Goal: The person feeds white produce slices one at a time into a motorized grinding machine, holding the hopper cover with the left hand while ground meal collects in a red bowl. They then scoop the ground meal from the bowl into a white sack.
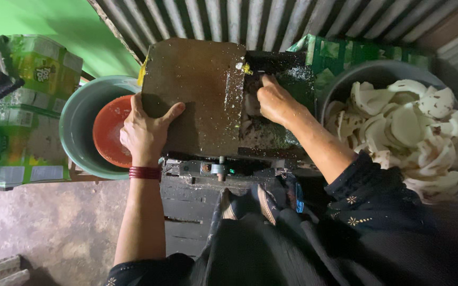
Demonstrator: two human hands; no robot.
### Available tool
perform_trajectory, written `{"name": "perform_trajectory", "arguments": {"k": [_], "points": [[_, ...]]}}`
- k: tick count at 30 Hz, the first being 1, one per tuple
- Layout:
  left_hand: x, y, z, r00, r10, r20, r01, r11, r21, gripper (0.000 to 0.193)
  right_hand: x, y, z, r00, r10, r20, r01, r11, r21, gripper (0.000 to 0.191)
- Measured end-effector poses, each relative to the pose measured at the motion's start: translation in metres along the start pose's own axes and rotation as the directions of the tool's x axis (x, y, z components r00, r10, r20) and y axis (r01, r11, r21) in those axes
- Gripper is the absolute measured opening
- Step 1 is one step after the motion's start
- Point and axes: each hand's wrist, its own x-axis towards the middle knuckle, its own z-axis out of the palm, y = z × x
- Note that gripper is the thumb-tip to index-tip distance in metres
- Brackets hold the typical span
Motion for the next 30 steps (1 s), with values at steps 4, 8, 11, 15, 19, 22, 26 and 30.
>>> {"name": "perform_trajectory", "arguments": {"k": [4,8,11,15,19,22,26,30], "points": [[0.000,0.000,-0.001,1.000,-0.015,0.015,0.015,1.000,-0.003,0.086,-0.004,0.003,-0.007,0.994,-0.103,-0.043,0.099,0.992,-0.078,0.010],[0.002,0.002,-0.002,1.000,-0.009,0.010,0.009,1.000,0.009,0.085,-0.008,0.016,-0.016,0.996,-0.087,0.006,0.087,0.996,-0.027,0.006],[0.003,0.004,-0.002,1.000,-0.012,0.023,0.012,1.000,0.025,0.087,-0.003,0.025,-0.015,0.991,-0.131,0.021,0.131,0.991,0.004,0.004],[0.003,0.005,-0.002,1.000,-0.011,0.013,0.011,1.000,0.007,0.088,0.009,0.032,-0.007,0.988,-0.148,0.036,0.147,0.989,0.029,0.004],[0.002,0.005,-0.002,1.000,-0.002,0.005,0.002,1.000,-0.018,0.087,0.014,0.035,0.002,0.988,-0.148,0.042,0.149,0.988,-0.029,0.003],[0.002,0.005,-0.001,1.000,0.022,-0.006,-0.022,0.999,-0.023,0.085,0.017,0.034,0.009,0.990,-0.132,0.048,0.132,0.991,-0.002,0.004],[0.004,0.005,0.000,0.999,-0.038,0.032,0.038,0.999,0.008,0.086,0.021,0.032,0.015,0.986,-0.161,0.030,0.162,0.986,-0.045,0.007],[0.004,0.004,0.000,1.000,0.004,-0.001,-0.004,1.000,-0.017,0.085,0.023,0.030,0.018,0.990,-0.139,0.029,0.140,0.990,-0.033,0.008]]}}
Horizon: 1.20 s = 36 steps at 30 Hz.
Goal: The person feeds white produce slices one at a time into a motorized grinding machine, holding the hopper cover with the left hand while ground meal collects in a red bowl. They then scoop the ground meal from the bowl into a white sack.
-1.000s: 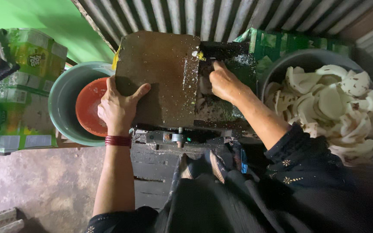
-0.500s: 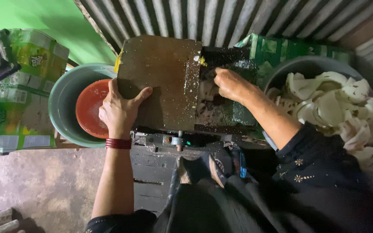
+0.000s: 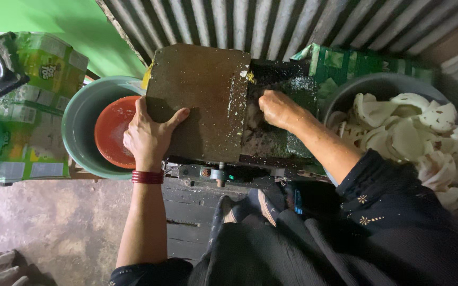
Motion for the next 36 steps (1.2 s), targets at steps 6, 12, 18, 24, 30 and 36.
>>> {"name": "perform_trajectory", "arguments": {"k": [6,12,18,24,30,36], "points": [[0.000,-0.001,0.002,1.000,-0.006,0.008,0.006,1.000,-0.013,0.085,0.002,-0.007,0.007,1.000,-0.011,0.017,0.012,0.998,-0.056,0.010],[0.004,0.000,0.001,0.998,-0.055,0.012,0.054,0.995,0.086,0.093,-0.001,-0.007,0.008,0.985,-0.115,-0.125,0.116,0.993,-0.001,0.005],[0.003,0.000,0.003,0.998,-0.058,0.029,0.057,0.997,0.055,0.088,-0.007,-0.006,-0.002,0.992,0.057,-0.109,-0.059,0.998,-0.020,0.004],[0.005,-0.001,0.006,0.998,-0.059,-0.002,0.059,0.994,0.087,0.093,-0.002,-0.004,0.002,0.992,-0.014,-0.122,0.019,0.999,0.038,0.004],[0.007,0.000,0.006,0.997,-0.075,0.011,0.074,0.994,0.080,0.093,-0.002,-0.011,0.000,0.998,0.001,-0.067,0.003,0.998,0.058,0.006],[0.007,0.003,0.004,0.996,-0.092,0.001,0.091,0.991,0.101,0.093,0.000,-0.019,0.000,0.998,0.008,-0.055,-0.008,1.000,0.006,0.011]]}}
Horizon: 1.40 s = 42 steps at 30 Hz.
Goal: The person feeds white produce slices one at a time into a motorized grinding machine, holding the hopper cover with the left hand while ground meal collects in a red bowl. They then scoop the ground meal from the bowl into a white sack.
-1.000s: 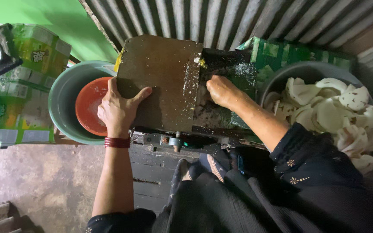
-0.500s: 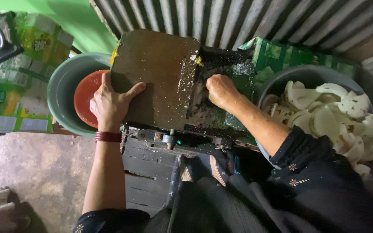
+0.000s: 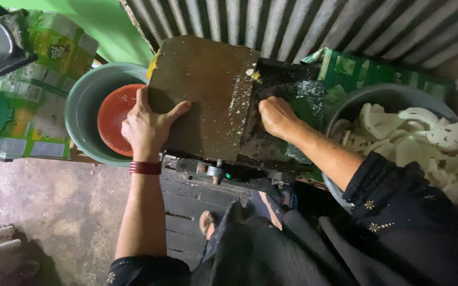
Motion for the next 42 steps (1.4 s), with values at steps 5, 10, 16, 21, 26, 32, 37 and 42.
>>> {"name": "perform_trajectory", "arguments": {"k": [5,10,16,21,26,32,37,42], "points": [[0.002,-0.001,-0.001,0.998,-0.004,-0.066,0.003,1.000,-0.020,0.095,0.010,0.012,0.024,0.995,0.085,0.050,-0.081,0.994,-0.079,0.012],[0.004,-0.021,0.011,0.995,0.037,-0.091,-0.056,0.975,-0.213,0.088,0.014,0.017,-0.006,0.935,0.248,0.255,-0.197,0.957,-0.212,0.011],[0.012,-0.065,0.034,0.967,0.256,-0.019,-0.225,0.812,-0.538,0.097,-0.066,-0.059,-0.058,0.856,0.443,-0.267,-0.406,0.895,0.185,0.032],[0.008,-0.138,0.022,0.906,0.402,0.131,-0.294,0.822,-0.489,0.109,-0.061,-0.180,-0.018,0.814,0.385,-0.435,-0.272,0.914,0.301,0.028],[0.026,-0.260,0.017,0.921,0.378,0.092,-0.346,0.905,-0.247,0.102,-0.066,-0.231,0.036,0.761,0.268,-0.591,-0.430,0.890,-0.150,0.029],[0.149,-0.442,-0.004,0.923,0.370,-0.111,-0.097,0.500,0.860,0.076,-0.068,-0.146,0.100,0.761,0.464,-0.453,-0.419,0.885,0.203,0.025],[0.235,-0.571,-0.097,0.959,-0.024,-0.284,0.233,0.639,0.733,0.119,-0.084,-0.135,0.119,0.709,0.572,-0.413,-0.436,0.815,0.381,0.023],[0.282,-0.602,-0.145,0.958,-0.286,-0.029,0.247,0.768,0.591,0.064,-0.121,-0.163,0.097,0.686,0.574,-0.448,-0.544,0.813,0.208,0.023]]}}
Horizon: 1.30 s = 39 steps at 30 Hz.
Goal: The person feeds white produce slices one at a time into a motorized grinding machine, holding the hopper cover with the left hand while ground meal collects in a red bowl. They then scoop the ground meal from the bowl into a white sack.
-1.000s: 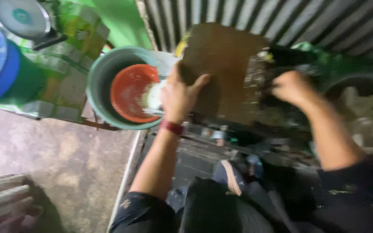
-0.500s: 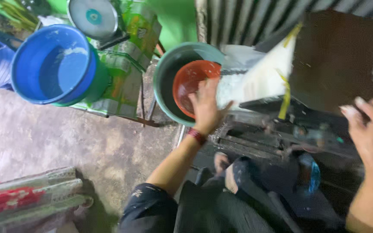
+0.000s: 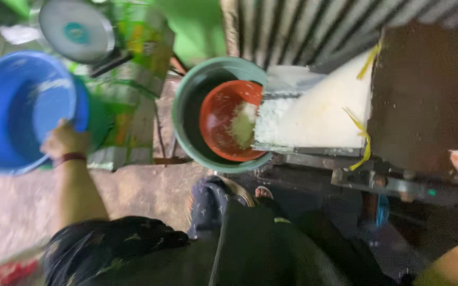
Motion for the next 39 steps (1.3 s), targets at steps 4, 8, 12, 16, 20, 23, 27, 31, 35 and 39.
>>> {"name": "perform_trajectory", "arguments": {"k": [4,8,12,16,20,23,27,31,35,39], "points": [[0.018,-0.023,-0.022,0.982,0.150,-0.117,-0.134,0.982,0.130,0.040,-0.034,-0.070,-0.003,0.980,0.162,0.118,-0.172,0.981,0.084,0.022],[0.035,-0.054,-0.027,0.983,0.183,0.006,-0.158,0.864,-0.478,0.021,-0.064,-0.205,0.052,0.821,-0.047,0.570,-0.345,0.754,0.559,0.030],[0.075,-0.114,-0.037,0.987,0.155,0.041,-0.097,0.784,-0.614,0.019,-0.024,-0.342,0.234,0.602,0.011,0.799,-0.314,0.923,0.224,0.039],[0.124,-0.213,-0.063,0.980,0.200,0.012,-0.101,0.546,-0.832,0.027,0.017,-0.444,0.335,0.715,-0.301,0.631,-0.067,0.869,0.490,0.044],[0.128,-0.283,-0.061,0.991,0.096,-0.093,-0.133,0.677,-0.723,0.035,0.057,-0.555,0.364,0.699,-0.451,0.555,0.163,0.856,0.490,0.042],[0.115,-0.296,-0.056,0.983,0.042,-0.178,-0.145,0.767,-0.625,0.044,0.071,-0.653,0.395,0.623,-0.554,0.552,0.171,0.785,0.595,0.036],[0.104,-0.259,-0.041,0.992,0.124,0.035,-0.101,0.916,-0.389,0.049,0.045,-0.739,0.421,0.555,-0.801,0.225,0.470,0.525,0.709,0.036],[0.079,-0.185,-0.013,0.946,0.232,0.224,-0.243,0.970,0.021,0.061,0.005,-0.726,0.417,0.613,-0.707,0.353,0.369,0.651,0.664,0.030],[0.065,-0.126,-0.031,0.594,0.712,-0.374,-0.804,0.529,-0.271,0.125,-0.027,-0.634,0.403,0.630,-0.337,0.699,0.147,0.936,0.319,0.026],[0.046,-0.073,-0.056,0.529,0.629,-0.570,-0.849,0.373,-0.376,0.116,-0.075,-0.534,0.379,0.785,-0.017,0.619,-0.109,0.980,0.165,0.034]]}}
